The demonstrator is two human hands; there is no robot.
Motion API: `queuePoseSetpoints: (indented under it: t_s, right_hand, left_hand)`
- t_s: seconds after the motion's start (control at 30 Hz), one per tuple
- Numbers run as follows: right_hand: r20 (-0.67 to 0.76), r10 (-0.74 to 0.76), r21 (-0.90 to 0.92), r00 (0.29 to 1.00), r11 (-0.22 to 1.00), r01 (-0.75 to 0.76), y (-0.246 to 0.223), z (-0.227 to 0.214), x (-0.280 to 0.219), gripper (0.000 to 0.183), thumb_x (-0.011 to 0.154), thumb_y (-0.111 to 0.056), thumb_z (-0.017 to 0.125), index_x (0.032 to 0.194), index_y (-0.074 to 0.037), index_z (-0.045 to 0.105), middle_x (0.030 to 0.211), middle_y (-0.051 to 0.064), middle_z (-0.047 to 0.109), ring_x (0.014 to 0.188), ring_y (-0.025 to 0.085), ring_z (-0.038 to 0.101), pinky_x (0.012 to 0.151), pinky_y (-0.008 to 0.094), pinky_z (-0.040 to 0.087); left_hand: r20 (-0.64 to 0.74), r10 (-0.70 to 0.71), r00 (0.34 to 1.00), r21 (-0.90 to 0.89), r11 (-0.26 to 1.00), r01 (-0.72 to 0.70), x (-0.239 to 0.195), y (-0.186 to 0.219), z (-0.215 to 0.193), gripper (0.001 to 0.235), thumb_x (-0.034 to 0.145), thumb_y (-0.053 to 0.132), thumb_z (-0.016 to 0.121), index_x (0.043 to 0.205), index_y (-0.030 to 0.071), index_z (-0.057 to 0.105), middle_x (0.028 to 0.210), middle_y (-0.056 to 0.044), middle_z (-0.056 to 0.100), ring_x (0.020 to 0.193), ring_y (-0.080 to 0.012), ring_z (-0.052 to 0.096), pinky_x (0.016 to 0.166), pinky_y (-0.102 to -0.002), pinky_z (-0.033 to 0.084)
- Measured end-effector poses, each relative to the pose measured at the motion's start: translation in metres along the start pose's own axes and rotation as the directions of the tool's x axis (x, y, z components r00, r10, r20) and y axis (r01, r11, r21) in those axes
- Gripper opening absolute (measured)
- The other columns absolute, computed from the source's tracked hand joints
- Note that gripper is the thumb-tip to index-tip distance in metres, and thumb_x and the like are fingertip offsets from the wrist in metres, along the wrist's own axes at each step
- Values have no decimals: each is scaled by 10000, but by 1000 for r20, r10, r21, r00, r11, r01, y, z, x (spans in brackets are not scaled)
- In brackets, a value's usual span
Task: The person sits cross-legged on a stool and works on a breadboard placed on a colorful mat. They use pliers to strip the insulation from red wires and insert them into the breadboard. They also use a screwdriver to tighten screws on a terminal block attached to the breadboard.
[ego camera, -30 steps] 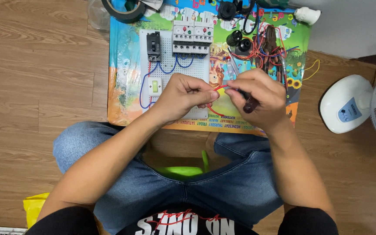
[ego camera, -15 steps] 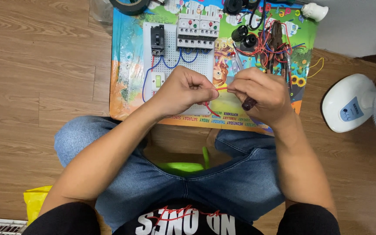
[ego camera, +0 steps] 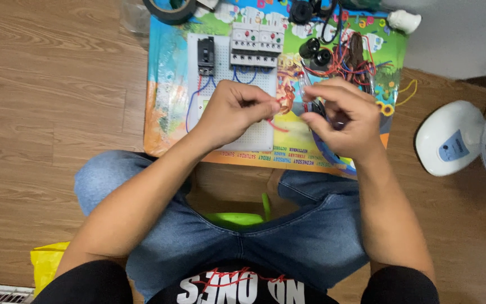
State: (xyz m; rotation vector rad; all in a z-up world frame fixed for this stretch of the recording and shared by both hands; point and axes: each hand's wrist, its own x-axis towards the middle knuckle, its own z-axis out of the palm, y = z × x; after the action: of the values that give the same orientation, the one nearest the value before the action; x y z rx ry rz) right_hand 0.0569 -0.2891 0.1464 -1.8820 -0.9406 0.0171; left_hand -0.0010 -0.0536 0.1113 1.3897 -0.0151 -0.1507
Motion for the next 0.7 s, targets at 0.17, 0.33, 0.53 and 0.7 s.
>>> queuePoseSetpoints:
  t_s: [0.17,0.33,0.53,0.7]
  right_hand:
    - [6,-40,74,999,996,39,-11,18,6,200,926,-128,814,1049,26,781,929,169,743,590,188,547,536,318,439]
    - [-15,-74,46,997,996,75,-16,30,6,66,933,-33,788,974,19,785,883,152,738,546,179,512,504,300,426]
    - [54,-64,14,997,998,63,-13,30,6,84,957,15,719,900,18,781,791,142,726,535,207,549,469,293,430]
    - [163,82,28,983,996,-87,-10,33,12,86,907,113,685,927,57,747,762,179,698,504,184,503,452,257,373]
  left_hand:
    - [-117,-24,993,-158,987,5,3,-10,2,98,884,53,745,958,14,796,702,-98,744,632,-82,652,596,-195,534]
    - [-143,-8,990,-163,986,-16,2,-12,4,111,895,43,752,992,3,789,727,-121,753,640,-90,662,593,-196,546]
    - [-95,-72,993,-205,977,51,0,-11,4,94,915,88,726,913,26,795,719,-99,739,629,-86,647,585,-197,554]
    - [-108,-122,987,-234,968,94,5,-31,6,81,879,70,743,860,7,789,712,-90,688,619,-102,649,569,-224,562]
